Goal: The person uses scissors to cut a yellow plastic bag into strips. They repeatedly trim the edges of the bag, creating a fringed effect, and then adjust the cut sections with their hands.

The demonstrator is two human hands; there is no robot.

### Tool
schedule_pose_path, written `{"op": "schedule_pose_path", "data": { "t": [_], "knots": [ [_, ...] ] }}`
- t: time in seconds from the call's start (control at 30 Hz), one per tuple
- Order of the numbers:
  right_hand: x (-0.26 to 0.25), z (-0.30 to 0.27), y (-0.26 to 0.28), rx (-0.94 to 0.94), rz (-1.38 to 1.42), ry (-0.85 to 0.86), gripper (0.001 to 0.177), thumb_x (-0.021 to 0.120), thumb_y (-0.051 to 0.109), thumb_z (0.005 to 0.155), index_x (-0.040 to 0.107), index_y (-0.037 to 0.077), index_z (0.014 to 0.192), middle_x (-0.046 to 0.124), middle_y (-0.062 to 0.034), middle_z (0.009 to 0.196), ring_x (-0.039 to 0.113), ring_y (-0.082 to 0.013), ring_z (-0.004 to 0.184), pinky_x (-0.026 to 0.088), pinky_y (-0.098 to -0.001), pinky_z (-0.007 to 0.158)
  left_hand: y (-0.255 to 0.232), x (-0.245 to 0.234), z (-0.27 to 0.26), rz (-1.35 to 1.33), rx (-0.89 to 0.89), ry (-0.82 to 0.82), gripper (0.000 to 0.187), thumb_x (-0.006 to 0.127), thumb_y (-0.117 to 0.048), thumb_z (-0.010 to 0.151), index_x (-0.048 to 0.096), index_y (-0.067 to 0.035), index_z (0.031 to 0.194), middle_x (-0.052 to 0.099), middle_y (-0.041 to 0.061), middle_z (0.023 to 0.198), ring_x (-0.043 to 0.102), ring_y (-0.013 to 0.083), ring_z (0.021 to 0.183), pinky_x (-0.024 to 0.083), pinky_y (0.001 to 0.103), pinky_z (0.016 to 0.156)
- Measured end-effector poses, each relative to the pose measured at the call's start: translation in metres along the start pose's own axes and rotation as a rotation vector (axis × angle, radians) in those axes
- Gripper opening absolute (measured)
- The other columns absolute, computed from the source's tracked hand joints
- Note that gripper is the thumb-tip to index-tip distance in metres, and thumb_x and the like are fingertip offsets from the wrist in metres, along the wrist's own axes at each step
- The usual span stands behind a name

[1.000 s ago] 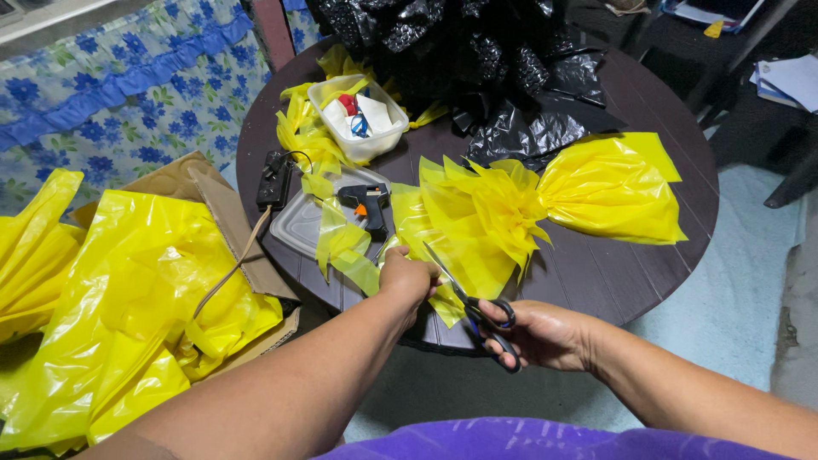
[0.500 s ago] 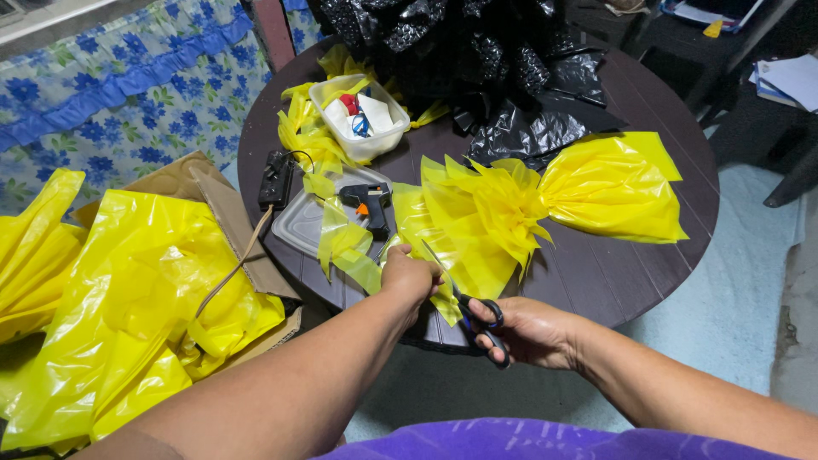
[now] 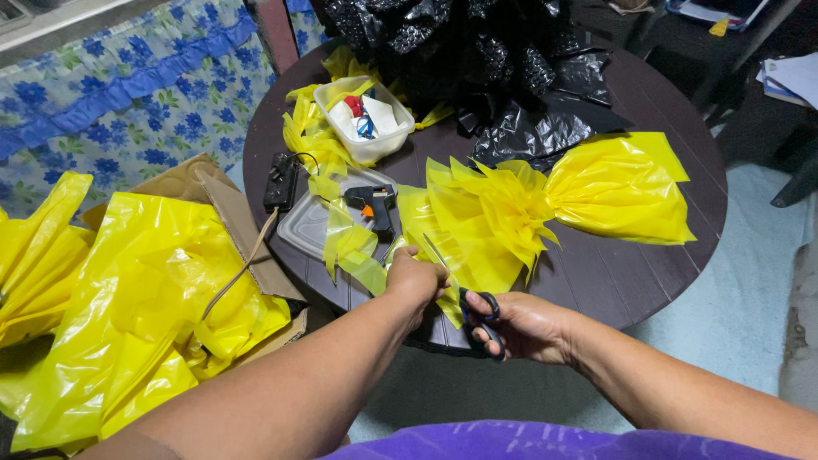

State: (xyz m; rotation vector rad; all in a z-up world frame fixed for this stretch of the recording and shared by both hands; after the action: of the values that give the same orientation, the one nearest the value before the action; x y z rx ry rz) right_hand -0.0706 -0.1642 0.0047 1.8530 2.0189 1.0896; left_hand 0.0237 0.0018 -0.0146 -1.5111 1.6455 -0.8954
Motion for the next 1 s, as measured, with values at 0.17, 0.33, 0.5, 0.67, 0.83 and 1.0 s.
{"op": "schedule_pose_path", "data": {
  "t": [0.17, 0.33, 0.5, 0.67, 0.83, 1.0],
  "knots": [
    [0.001, 0.0, 0.0, -0.034, -0.02, 0.007, 0.041, 0.07, 0.055, 0.085, 0.062, 0.016, 0.094, 0.063, 0.0037, 0.07, 0.058, -0.0071, 0.054, 0.043, -0.0238, 0.053, 0.004, -0.002, 0.014, -0.027, 0.022, 0.004, 0.066, 0.073, 0.0, 0.081, 0.043, -0.001, 0.141, 0.069, 0.014, 0.092, 0.067, 0.0204, 0.066, 0.051, 0.034, 0.054],
    [-0.001, -0.005, -0.001, -0.04, -0.011, -0.001, 0.041, 0.07, 0.054, 0.086, 0.062, 0.015, 0.094, 0.064, 0.0031, 0.071, 0.059, -0.0075, 0.054, 0.043, -0.0229, 0.052, -0.013, -0.012, 0.044, -0.004, 0.151, -0.043, 0.031, 0.071, -0.015, 0.086, 0.075, 0.005, 0.11, 0.078, 0.015, 0.092, 0.073, 0.0211, 0.07, 0.056, 0.034, 0.065],
    [0.0, -0.006, -0.003, -0.037, 0.018, 0.002, 0.042, 0.071, 0.054, 0.087, 0.062, 0.014, 0.094, 0.065, 0.0022, 0.072, 0.061, -0.0082, 0.055, 0.045, -0.0231, 0.052, -0.031, -0.016, 0.061, 0.176, 0.199, -0.207, 0.029, 0.073, -0.003, 0.077, 0.067, 0.0, 0.106, 0.075, 0.015, 0.093, 0.072, 0.0246, 0.078, 0.056, 0.036, 0.07],
    [0.004, -0.001, -0.001, -0.028, 0.052, 0.029, 0.044, 0.067, 0.058, 0.086, 0.06, 0.015, 0.092, 0.065, 0.0025, 0.073, 0.063, -0.0093, 0.056, 0.046, -0.0237, 0.052, -0.03, -0.017, 0.059, 0.205, 0.166, -0.167, 0.039, 0.072, 0.002, 0.071, 0.067, 0.002, 0.11, 0.075, 0.016, 0.096, 0.074, 0.0268, 0.082, 0.058, 0.037, 0.072],
    [0.009, 0.007, 0.005, -0.054, 0.065, 0.053, 0.047, 0.065, 0.061, 0.087, 0.061, 0.015, 0.093, 0.065, 0.0032, 0.073, 0.063, -0.0084, 0.056, 0.045, -0.0221, 0.051, -0.025, -0.018, 0.061, 0.15, 0.144, -0.19, 0.056, 0.074, 0.003, 0.072, 0.055, 0.0, 0.125, 0.073, 0.016, 0.101, 0.073, 0.0261, 0.083, 0.059, 0.036, 0.072],
    [0.011, 0.014, 0.009, -0.041, 0.077, 0.038, 0.047, 0.065, 0.061, 0.086, 0.062, 0.014, 0.093, 0.065, 0.0031, 0.073, 0.063, -0.0091, 0.055, 0.046, -0.0226, 0.051, -0.025, -0.019, 0.064, 0.18, 0.17, -0.191, 0.06, 0.074, 0.001, 0.074, 0.052, -0.001, 0.13, 0.073, 0.016, 0.101, 0.074, 0.0256, 0.079, 0.059, 0.036, 0.07]
  ]
}}
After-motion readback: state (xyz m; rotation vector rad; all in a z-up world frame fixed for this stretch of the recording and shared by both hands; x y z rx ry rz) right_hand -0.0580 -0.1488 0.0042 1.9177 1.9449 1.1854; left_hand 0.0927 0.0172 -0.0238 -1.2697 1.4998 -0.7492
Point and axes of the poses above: each hand's wrist, its own z-axis towards the middle knuckle, its own x-axis out of the palm, y = z × x, the point moved 3 cm from there along z, towards the middle knuckle
